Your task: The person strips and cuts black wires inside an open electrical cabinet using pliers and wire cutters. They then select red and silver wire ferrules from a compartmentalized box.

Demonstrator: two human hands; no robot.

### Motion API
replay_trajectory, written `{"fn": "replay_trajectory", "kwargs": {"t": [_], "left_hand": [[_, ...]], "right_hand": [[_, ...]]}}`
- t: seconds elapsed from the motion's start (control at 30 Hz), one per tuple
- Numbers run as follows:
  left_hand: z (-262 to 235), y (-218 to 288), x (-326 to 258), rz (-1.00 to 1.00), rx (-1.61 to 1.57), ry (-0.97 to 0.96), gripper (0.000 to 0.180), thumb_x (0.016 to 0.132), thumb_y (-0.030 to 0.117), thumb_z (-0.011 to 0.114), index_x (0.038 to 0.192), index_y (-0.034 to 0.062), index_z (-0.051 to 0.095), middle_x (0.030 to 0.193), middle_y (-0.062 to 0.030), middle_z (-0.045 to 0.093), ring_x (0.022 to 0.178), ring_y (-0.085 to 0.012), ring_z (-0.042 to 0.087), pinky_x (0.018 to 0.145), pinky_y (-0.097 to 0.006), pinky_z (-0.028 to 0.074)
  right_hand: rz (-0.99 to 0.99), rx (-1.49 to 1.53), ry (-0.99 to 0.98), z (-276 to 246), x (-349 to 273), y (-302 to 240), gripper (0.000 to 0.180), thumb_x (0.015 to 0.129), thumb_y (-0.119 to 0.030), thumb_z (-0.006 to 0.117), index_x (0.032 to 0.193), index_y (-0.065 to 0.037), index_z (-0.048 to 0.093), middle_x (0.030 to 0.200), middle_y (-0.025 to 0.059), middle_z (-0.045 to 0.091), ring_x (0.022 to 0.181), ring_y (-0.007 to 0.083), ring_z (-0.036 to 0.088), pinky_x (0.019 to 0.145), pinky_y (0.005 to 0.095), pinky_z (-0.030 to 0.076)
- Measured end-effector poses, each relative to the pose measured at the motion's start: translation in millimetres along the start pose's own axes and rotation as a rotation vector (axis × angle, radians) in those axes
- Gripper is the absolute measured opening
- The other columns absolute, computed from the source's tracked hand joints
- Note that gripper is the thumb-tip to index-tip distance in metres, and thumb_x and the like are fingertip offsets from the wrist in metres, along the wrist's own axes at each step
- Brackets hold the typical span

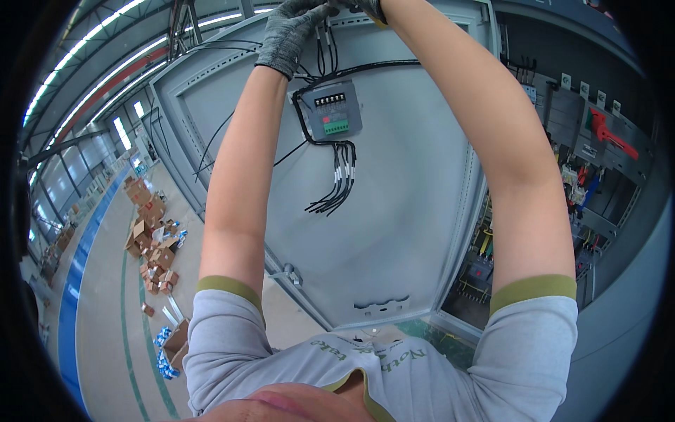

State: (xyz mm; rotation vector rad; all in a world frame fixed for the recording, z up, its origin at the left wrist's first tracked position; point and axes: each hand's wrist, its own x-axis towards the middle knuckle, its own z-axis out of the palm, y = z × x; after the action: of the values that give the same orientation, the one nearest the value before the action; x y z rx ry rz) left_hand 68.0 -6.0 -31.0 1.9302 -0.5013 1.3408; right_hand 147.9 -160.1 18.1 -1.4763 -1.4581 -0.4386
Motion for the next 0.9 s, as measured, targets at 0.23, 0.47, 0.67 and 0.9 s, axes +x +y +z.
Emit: {"fn": "replay_trajectory", "kwargs": {"t": [0.23, 0.47, 0.67, 0.9], "left_hand": [[14.5, -1.0, 1.7, -0.057, -0.123, 0.084, 0.025, 0.079, 0.009, 0.075, 0.101, -0.0001, 0.068, 0.088, -0.0069, 0.070, 0.079, -0.0136, 0.064, 0.070, -0.025, 0.050], [22.2, 8.1, -3.7, -0.058, -0.039, 0.197, 0.027, 0.078, 0.008, 0.075, 0.102, -0.0023, 0.067, 0.089, -0.0094, 0.069, 0.080, -0.0164, 0.065, 0.070, -0.026, 0.051], [16.1, 3.4, 0.8, -0.070, -0.089, 0.136, 0.025, 0.078, 0.007, 0.074, 0.100, -0.0027, 0.066, 0.088, -0.0097, 0.069, 0.078, -0.0165, 0.065, 0.067, -0.026, 0.050], [22.6, 17.9, -4.5, -0.114, -0.083, 0.137, 0.023, 0.078, 0.007, 0.073, 0.099, -0.0001, 0.067, 0.085, -0.0073, 0.069, 0.075, -0.0140, 0.064, 0.066, -0.026, 0.049]], "right_hand": [[0.029, -0.086, 0.039, -18.3, 1.0, 13.8, 0.028, 0.092, -0.033, 0.056, 0.100, -0.007, 0.064, 0.067, 0.0072, 0.062, 0.061, 0.0191, 0.059, 0.055, 0.0369, 0.046], [-0.161, -1.036, 0.201, -26.6, -46.4, 22.9, 0.028, 0.089, -0.030, 0.059, 0.112, -0.014, 0.066, 0.094, 0.0134, 0.069, 0.088, 0.0329, 0.067, 0.081, 0.0449, 0.052], [0.068, -0.958, 0.123, -24.3, -43.8, -3.6, 0.019, 0.084, -0.018, 0.066, 0.099, -0.006, 0.069, 0.098, 0.0161, 0.068, 0.097, 0.0306, 0.065, 0.083, 0.0395, 0.053], [-0.084, -0.954, 0.189, -25.0, -33.4, 15.3, 0.019, 0.089, -0.013, 0.053, 0.103, -0.007, 0.066, 0.101, 0.0172, 0.067, 0.099, 0.0306, 0.065, 0.085, 0.0406, 0.053]]}}
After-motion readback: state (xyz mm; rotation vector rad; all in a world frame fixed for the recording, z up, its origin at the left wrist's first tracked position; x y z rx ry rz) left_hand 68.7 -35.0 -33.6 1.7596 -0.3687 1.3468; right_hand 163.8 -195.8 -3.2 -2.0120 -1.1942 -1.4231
